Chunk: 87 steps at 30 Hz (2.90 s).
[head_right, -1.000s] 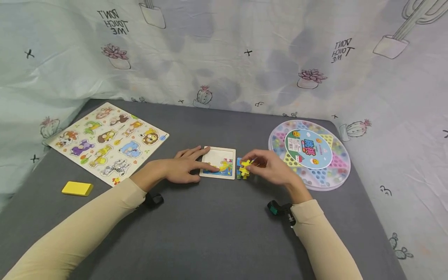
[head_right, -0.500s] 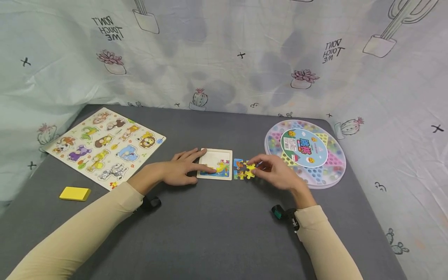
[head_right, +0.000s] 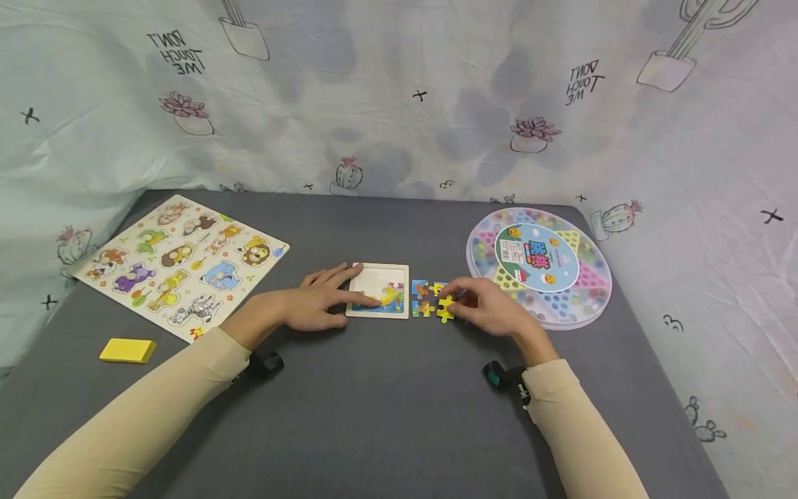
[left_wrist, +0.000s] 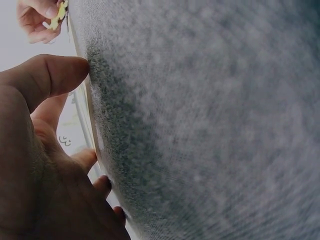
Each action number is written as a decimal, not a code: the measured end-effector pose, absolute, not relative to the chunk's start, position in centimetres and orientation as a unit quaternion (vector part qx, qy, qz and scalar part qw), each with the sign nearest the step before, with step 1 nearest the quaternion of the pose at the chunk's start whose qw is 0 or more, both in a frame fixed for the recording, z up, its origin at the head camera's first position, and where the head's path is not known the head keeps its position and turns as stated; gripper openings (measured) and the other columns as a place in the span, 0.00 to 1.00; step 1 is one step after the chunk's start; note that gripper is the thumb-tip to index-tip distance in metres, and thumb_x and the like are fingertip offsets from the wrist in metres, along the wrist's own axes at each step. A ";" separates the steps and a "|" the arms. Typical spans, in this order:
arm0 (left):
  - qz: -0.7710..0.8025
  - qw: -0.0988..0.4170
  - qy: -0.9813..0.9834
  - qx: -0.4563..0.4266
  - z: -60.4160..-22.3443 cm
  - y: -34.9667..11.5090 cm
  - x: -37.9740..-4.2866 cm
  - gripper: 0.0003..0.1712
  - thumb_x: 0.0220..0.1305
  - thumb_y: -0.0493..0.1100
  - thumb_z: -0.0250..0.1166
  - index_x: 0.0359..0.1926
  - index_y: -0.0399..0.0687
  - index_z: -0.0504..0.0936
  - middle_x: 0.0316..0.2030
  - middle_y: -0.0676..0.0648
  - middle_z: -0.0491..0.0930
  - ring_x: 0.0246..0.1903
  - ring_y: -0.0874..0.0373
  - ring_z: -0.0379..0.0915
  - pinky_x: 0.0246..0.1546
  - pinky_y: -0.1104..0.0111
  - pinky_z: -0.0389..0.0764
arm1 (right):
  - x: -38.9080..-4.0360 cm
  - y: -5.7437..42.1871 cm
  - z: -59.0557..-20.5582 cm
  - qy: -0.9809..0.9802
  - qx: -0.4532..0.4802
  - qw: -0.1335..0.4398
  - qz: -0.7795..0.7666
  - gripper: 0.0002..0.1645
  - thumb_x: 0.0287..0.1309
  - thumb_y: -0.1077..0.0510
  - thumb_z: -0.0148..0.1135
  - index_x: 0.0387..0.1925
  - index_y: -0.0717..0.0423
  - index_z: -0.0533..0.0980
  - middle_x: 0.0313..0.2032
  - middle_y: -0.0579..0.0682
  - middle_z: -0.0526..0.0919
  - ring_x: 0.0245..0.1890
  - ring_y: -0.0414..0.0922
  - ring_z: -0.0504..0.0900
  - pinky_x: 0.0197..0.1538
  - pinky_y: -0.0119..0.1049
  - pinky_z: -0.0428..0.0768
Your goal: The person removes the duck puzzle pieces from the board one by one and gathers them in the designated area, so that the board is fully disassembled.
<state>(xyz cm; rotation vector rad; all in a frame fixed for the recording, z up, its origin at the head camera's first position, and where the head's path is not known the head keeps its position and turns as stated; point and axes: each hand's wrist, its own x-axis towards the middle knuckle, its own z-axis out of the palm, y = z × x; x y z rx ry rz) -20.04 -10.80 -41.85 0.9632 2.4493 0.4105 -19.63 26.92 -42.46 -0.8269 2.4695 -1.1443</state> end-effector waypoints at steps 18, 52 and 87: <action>0.161 0.254 0.887 0.350 -41.5 -10.7 -20.1 0.31 0.76 0.51 0.52 0.76 0.82 0.64 0.83 0.48 0.29 0.81 0.42 0.23 0.75 0.37 0.35 | -19.1 26.1 -42.5 0.853 -0.323 0.121 -0.391 0.15 0.63 0.66 0.70 0.51 0.58 0.82 0.45 0.55 0.78 0.34 0.43 0.82 0.37 0.32 0.82; 0.158 0.248 0.890 0.349 -41.6 -10.3 -20.5 0.31 0.76 0.52 0.52 0.75 0.84 0.63 0.83 0.51 0.28 0.81 0.45 0.21 0.75 0.38 0.34 | -19.5 26.4 -42.1 0.879 -0.318 0.122 -0.335 0.18 0.59 0.58 0.76 0.50 0.56 0.83 0.38 0.49 0.80 0.35 0.44 0.79 0.38 0.33 0.79; 0.097 0.245 0.899 0.351 -40.8 -7.9 -20.0 0.34 0.75 0.50 0.56 0.75 0.87 0.62 0.83 0.50 0.31 0.81 0.42 0.24 0.76 0.40 0.42 | -21.3 21.6 -40.7 0.875 -0.338 0.087 -0.337 0.15 0.68 0.58 0.68 0.54 0.57 0.82 0.44 0.52 0.81 0.36 0.43 0.80 0.43 0.41 0.83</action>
